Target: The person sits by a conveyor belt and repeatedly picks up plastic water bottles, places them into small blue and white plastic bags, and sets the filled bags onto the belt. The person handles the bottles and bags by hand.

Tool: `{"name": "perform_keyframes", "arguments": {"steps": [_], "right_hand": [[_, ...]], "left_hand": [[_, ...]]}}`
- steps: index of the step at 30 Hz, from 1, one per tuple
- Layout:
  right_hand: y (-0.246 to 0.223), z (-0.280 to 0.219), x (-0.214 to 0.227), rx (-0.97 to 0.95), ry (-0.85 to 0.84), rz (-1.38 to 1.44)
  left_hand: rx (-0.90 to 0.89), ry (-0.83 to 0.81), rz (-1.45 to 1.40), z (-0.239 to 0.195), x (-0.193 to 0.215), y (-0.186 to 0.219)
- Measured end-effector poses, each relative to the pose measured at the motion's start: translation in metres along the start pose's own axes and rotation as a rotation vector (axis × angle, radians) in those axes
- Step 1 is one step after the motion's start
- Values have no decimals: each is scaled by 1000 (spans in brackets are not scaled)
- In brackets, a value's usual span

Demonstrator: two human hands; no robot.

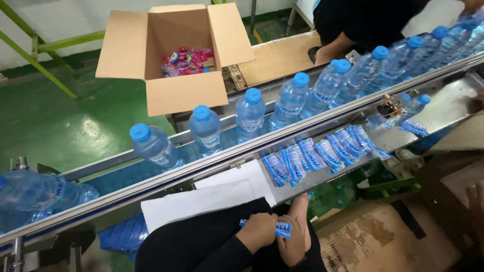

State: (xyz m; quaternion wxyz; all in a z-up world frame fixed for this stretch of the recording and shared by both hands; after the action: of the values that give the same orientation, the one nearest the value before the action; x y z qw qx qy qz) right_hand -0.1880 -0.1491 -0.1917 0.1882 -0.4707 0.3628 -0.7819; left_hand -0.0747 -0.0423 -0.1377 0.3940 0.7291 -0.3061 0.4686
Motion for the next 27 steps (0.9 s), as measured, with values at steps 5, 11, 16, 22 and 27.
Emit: {"name": "perform_keyframes", "arguments": {"steps": [5,11,16,22,27], "right_hand": [[-3,0,-1,-20,1,-26],[-2,0,-1,28,-12,-122],[17,-8,-10,68,-6,-193],[8,6,-4,-41,-62,-134],[1,3,12,-226,181,456]], "left_hand": [[-33,30,19,0,-1,-1],[-184,353,75,6,-32,-10],[-125,93,-27,10,-5,-20],[-95,54,-317,-10,79,-14],[154,178,-886,-23,116,-4]]}}
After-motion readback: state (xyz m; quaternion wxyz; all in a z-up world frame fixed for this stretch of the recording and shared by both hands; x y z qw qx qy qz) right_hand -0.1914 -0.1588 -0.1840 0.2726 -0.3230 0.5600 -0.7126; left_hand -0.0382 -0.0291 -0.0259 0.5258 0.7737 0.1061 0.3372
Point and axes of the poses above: each hand's wrist, its own z-axis towards the middle knuckle, its own x-axis out of the back of the hand, y = z × x, the point moved 2 cm from there along z, towards the middle knuckle, and after that the axes turned 8 degrees about z, right-handed, at the moved point
